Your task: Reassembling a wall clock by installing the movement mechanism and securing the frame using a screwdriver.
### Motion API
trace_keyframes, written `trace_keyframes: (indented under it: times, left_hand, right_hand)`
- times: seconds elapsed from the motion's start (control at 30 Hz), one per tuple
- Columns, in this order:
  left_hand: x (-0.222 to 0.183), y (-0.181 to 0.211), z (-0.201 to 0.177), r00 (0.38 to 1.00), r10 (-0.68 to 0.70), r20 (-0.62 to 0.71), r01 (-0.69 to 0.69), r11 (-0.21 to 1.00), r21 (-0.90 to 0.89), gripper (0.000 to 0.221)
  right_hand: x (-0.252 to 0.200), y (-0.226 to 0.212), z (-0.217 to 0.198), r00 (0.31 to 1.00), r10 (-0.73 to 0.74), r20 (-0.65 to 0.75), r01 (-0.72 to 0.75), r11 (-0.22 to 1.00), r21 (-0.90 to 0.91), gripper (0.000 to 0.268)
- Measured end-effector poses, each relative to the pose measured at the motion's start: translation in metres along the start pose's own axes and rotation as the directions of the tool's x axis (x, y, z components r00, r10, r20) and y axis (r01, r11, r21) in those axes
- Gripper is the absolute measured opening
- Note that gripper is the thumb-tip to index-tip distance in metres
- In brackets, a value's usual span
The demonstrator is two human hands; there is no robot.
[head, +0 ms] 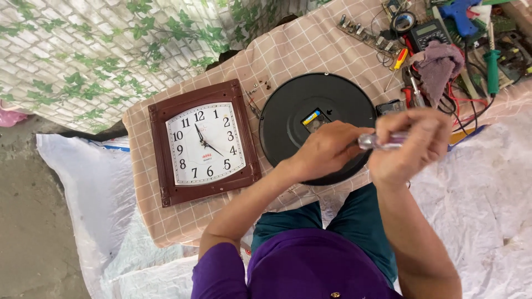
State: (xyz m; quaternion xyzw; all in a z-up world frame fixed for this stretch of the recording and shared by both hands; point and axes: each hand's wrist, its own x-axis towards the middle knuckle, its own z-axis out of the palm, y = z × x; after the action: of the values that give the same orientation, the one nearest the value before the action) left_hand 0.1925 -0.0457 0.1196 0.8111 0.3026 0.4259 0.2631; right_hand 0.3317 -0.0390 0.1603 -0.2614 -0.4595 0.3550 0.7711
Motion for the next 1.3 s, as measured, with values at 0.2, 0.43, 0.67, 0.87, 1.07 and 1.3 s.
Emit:
trace_keyframes:
  times: [0.2, 0.43, 0.67, 0.87, 1.07, 1.3]
  left_hand:
    - [0.023, -0.035, -0.029, 0.981, -0.096, -0.168, 0.089, 0.995, -0.048, 0.011]
    - [0.062, -0.077, -0.055, 0.958, -0.114, -0.264, 0.078, 0.987, -0.143, 0.008]
    - [0.063, -0.168, -0.051, 0.967, -0.196, -0.165, 0.223, 0.96, 0.168, 0.023]
    - [0.035, -0.255, -0.031, 0.845, -0.518, -0.133, 0.535, 0.819, 0.209, 0.035]
    - [0.023, -0.285, -0.012, 0.864, -0.468, -0.186, 0.502, 0.831, 0.24, 0.033]
    - [0.015, -0.296, -0.004, 0.873, -0.443, -0.206, 0.487, 0.821, 0.298, 0.035]
  right_hand:
    - [0.056, -0.01, 0.022, 0.812, 0.049, 0.582, 0.224, 0.895, -0.387, 0.025]
    - [0.088, 0.034, 0.02, 0.707, 0.01, 0.708, 0.479, 0.73, -0.488, 0.015]
    - [0.098, 0.093, 0.014, 0.759, 0.013, 0.651, 0.425, 0.747, -0.511, 0.015]
    - [0.101, 0.146, 0.006, 0.763, -0.046, 0.645, 0.451, 0.753, -0.479, 0.014]
    - [0.098, 0.164, 0.008, 0.785, 0.015, 0.619, 0.375, 0.784, -0.494, 0.015]
    - [0.098, 0.18, 0.006, 0.786, 0.039, 0.617, 0.347, 0.799, -0.492, 0.015]
